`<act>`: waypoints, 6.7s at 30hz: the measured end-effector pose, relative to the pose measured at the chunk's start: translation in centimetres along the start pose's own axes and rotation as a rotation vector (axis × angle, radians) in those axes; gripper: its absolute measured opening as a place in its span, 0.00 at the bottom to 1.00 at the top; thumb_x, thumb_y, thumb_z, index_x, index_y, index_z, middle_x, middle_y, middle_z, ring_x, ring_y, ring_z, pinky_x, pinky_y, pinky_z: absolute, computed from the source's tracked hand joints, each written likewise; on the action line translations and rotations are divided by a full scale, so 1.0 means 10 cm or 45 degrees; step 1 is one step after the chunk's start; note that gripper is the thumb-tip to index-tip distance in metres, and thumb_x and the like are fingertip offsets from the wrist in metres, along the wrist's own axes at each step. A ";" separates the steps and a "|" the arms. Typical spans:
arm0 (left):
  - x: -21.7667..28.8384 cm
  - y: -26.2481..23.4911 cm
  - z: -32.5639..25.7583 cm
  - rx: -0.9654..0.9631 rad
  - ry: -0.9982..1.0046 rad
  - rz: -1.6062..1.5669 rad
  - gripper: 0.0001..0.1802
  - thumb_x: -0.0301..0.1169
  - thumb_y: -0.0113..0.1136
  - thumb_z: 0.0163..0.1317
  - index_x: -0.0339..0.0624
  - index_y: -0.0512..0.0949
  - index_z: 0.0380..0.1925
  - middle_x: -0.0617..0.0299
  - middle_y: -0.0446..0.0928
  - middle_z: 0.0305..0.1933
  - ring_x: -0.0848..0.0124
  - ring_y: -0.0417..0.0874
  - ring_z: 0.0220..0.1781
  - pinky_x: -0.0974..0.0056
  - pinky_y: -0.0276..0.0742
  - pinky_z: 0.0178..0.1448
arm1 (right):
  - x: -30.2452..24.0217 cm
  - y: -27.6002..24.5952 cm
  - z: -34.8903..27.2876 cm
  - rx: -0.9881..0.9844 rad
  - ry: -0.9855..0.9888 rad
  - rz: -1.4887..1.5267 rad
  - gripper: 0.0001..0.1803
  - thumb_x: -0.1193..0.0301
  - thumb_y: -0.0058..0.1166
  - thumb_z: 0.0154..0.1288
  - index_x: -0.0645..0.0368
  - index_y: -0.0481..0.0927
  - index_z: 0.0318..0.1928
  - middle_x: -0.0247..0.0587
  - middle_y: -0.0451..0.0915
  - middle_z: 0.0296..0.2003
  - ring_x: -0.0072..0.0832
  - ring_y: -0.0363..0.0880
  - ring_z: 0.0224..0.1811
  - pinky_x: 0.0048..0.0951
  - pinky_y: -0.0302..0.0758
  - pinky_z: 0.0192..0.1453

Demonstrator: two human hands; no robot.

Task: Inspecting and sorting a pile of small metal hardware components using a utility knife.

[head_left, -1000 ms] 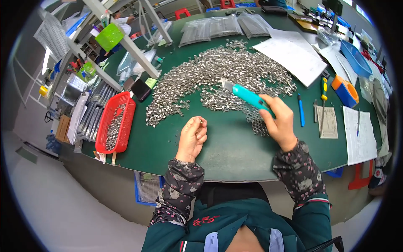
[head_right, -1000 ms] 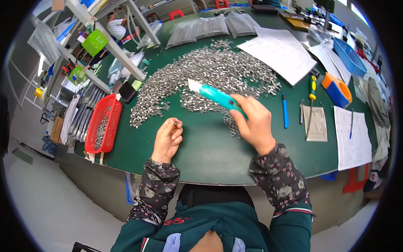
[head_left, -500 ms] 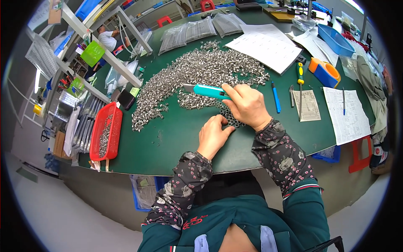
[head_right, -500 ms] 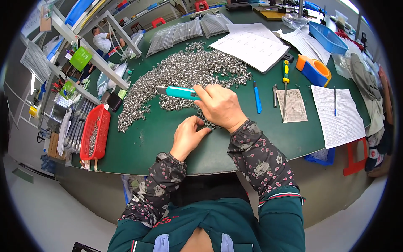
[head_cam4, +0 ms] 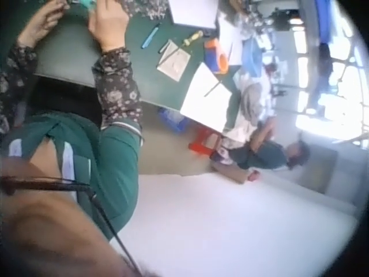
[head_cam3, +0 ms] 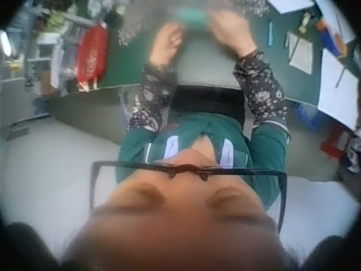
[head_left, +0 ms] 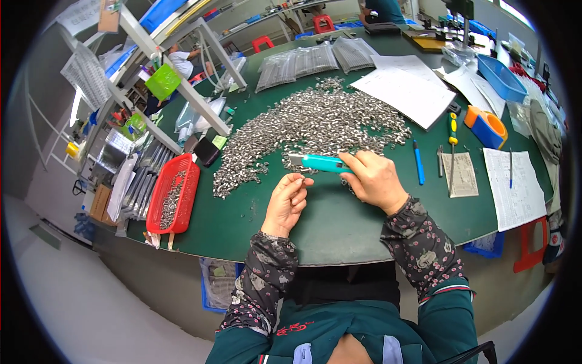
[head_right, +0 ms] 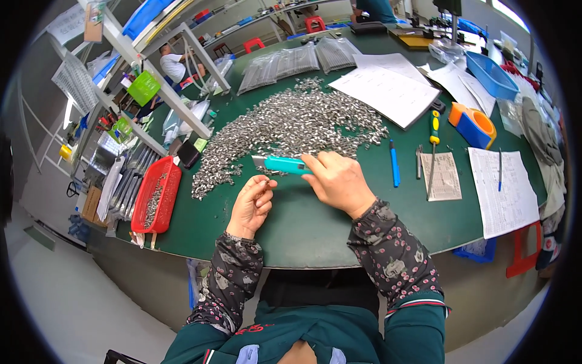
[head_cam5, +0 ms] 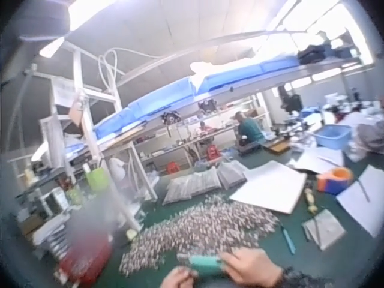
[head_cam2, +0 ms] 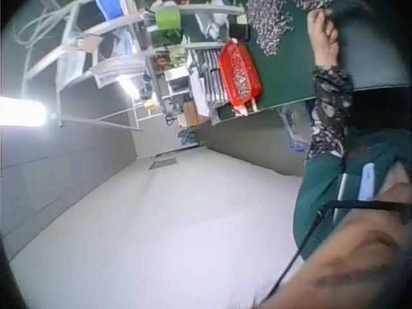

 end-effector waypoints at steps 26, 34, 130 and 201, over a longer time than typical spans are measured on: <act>0.22 -0.30 0.08 -0.089 0.191 0.011 0.08 0.30 0.51 0.62 0.39 0.72 0.38 0.68 0.69 0.26 0.85 0.56 0.16 0.80 0.50 0.16 | 0.21 0.58 -0.25 -0.640 0.604 0.731 0.14 0.69 0.53 0.53 0.62 0.77 0.40 0.48 0.78 0.33 0.36 0.78 0.35 0.30 0.72 0.40; 0.22 -0.35 0.08 -0.039 0.239 0.084 0.08 0.32 0.50 0.62 0.38 0.72 0.36 0.68 0.68 0.24 0.85 0.56 0.16 0.79 0.50 0.17 | 0.14 0.48 -0.19 -0.530 0.421 0.470 0.14 0.63 0.53 0.53 0.54 0.78 0.40 0.43 0.76 0.28 0.40 0.75 0.30 0.37 0.70 0.33; 0.27 -0.31 0.00 -0.082 0.271 0.184 0.06 0.24 0.54 0.58 0.39 0.73 0.37 0.67 0.72 0.31 0.85 0.58 0.18 0.80 0.50 0.17 | 0.20 0.53 -0.29 -0.638 0.626 0.689 0.14 0.66 0.54 0.53 0.57 0.79 0.41 0.46 0.79 0.31 0.38 0.77 0.32 0.32 0.72 0.36; 0.26 -0.29 -0.03 0.038 0.274 0.331 0.05 0.27 0.53 0.60 0.39 0.72 0.35 0.68 0.70 0.26 0.86 0.56 0.16 0.80 0.48 0.16 | 0.17 0.47 -0.35 -0.607 0.711 0.524 0.14 0.62 0.53 0.54 0.57 0.78 0.36 0.43 0.77 0.23 0.38 0.76 0.25 0.35 0.70 0.30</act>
Point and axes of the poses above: each hand's wrist, its own z-axis towards the middle knuckle, its own y-axis out of the palm, x = y × z, the point moved 9 cm from there along z, towards the middle knuckle
